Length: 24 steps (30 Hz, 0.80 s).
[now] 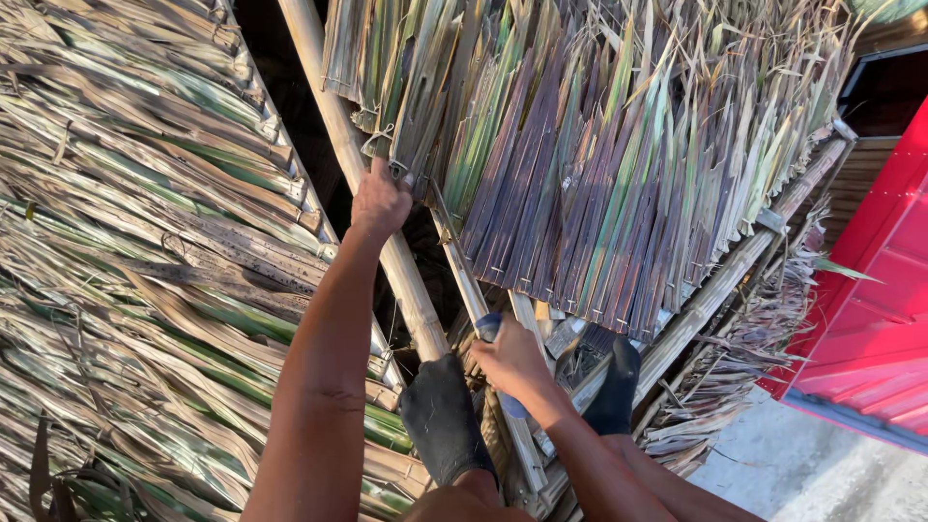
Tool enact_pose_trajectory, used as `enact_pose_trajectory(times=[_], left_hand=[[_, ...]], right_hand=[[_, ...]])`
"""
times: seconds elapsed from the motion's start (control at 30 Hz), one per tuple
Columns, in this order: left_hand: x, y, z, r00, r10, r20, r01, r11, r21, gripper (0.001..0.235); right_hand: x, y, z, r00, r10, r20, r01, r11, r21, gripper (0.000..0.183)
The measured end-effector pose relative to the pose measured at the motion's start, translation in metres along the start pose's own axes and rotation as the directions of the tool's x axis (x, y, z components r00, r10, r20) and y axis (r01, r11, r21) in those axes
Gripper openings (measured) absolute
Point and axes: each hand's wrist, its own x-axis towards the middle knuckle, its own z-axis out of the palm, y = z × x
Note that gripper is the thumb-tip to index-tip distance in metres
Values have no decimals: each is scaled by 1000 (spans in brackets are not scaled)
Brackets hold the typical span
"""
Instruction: The person secures a thatched roof by hammering nails into bamboo supports and then uses a machete to cut and trim the thatch material. The person works on a sloped roof structure made of bamboo and dried plant leaves.
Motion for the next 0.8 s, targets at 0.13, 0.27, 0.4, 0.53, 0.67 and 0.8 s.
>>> enact_pose_trajectory(times=[0.13,0.27,0.4,0.53,0.67,0.8], left_hand=[[-12,3,11,972,182,-149,-123,934,336,58],[-40,13,30,754,605,-254,-408,735,541,58],[-59,4,44,680,711,-179,-580,670,462,34],[-60,-12,29,520,845,-127,-743,520,421,22],[-85,-32,24,782,605,-149,-542,778,318,9],[-89,-41,18,802,370,-469,-389,919,59,11]], right_hand=[[-33,-13,-23,939,-232,-255,188,965,-184,46],[-42,-16,-34,930,-203,-306,215,977,4,41],[-39,6,-37,952,-116,-285,159,978,135,41],[-28,22,-35,944,-165,-286,194,978,76,35],[-14,31,-28,850,-451,-273,427,892,-147,46],[-1,25,-14,888,-438,-144,406,891,-205,57]])
